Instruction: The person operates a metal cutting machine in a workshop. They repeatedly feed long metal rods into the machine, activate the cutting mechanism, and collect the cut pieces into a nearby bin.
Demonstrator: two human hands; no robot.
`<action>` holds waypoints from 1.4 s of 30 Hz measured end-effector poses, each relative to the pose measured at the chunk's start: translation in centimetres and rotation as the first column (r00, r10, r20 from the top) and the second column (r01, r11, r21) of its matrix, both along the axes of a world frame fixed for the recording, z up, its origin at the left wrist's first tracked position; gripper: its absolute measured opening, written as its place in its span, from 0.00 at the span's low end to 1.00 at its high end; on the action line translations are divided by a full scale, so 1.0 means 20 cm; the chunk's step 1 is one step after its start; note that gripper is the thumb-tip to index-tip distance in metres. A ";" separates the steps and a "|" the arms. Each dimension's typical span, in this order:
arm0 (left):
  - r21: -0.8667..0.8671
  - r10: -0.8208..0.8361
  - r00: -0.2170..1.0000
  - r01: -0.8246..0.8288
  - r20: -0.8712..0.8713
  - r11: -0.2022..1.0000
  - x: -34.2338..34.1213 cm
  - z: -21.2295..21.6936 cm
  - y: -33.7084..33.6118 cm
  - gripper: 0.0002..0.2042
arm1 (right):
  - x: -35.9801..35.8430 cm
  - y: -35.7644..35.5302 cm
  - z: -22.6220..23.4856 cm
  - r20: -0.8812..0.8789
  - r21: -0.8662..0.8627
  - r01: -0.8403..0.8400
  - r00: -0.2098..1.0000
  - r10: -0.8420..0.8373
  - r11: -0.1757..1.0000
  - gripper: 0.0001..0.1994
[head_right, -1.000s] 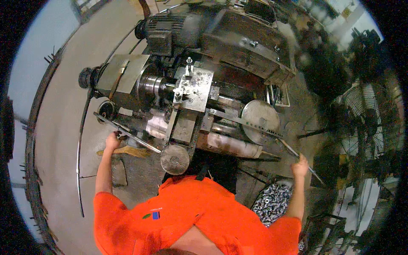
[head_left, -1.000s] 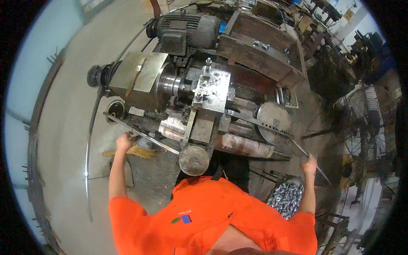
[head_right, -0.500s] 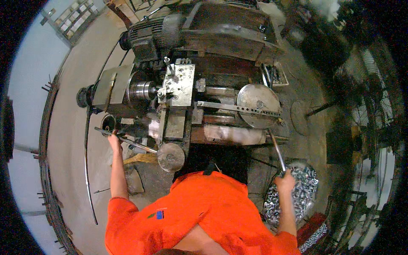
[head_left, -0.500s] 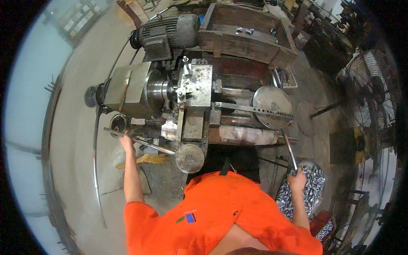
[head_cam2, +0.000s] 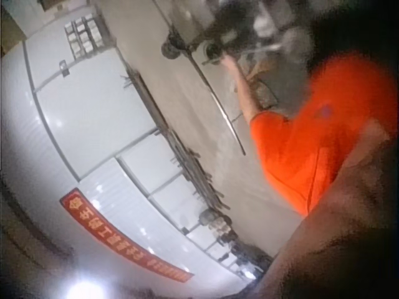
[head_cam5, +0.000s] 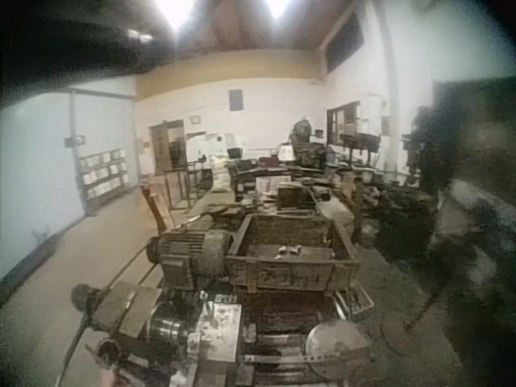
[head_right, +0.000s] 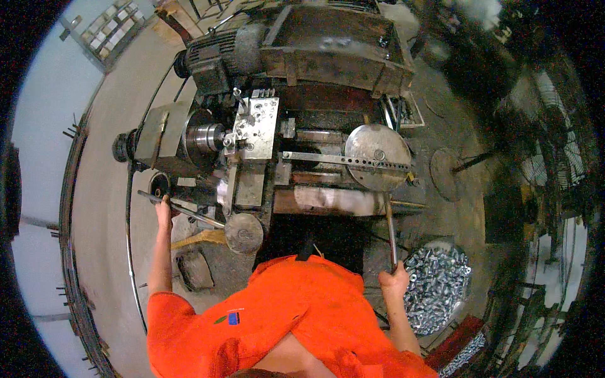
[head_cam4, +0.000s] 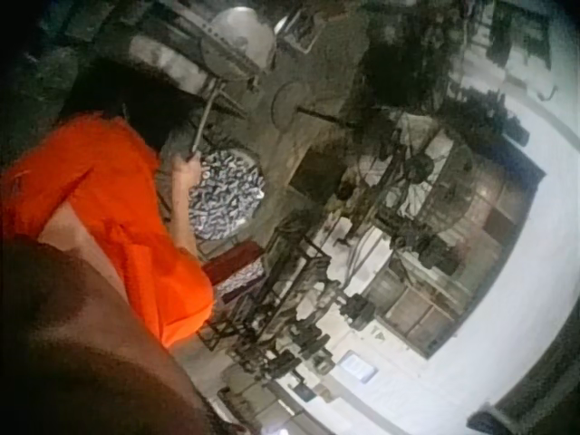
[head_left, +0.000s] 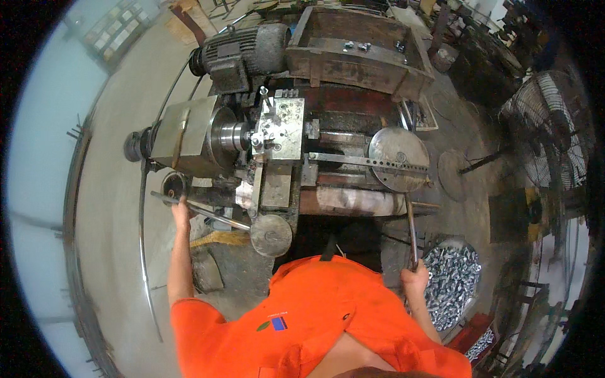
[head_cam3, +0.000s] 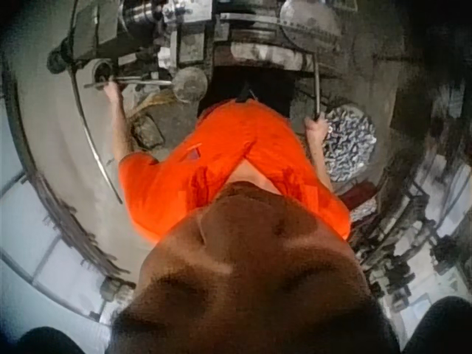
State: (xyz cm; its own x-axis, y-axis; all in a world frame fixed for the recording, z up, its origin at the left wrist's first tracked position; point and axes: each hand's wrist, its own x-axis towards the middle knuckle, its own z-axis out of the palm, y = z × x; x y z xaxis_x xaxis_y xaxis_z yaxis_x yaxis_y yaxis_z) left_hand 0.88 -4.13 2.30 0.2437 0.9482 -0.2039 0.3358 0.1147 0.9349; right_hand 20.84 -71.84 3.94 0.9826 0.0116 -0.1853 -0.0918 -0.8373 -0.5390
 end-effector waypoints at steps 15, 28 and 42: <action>-0.080 -0.056 0.998 0.056 0.007 0.995 0.11 0.19 -0.19 0.17 | 1.29 -0.29 0.02 0.389 -0.660 0.186 0.913 0.119 0.728 0.27; 0.021 -0.182 0.183 0.760 -0.966 0.649 -0.11 -0.46 -0.08 0.21 | 0.58 0.23 -0.11 0.404 -0.120 -0.208 0.883 0.239 0.971 0.24; -0.199 -0.332 0.049 0.715 -0.942 0.670 -0.08 -0.50 -0.12 0.20 | 0.60 0.58 0.34 0.432 0.012 -0.459 0.803 0.409 0.888 0.15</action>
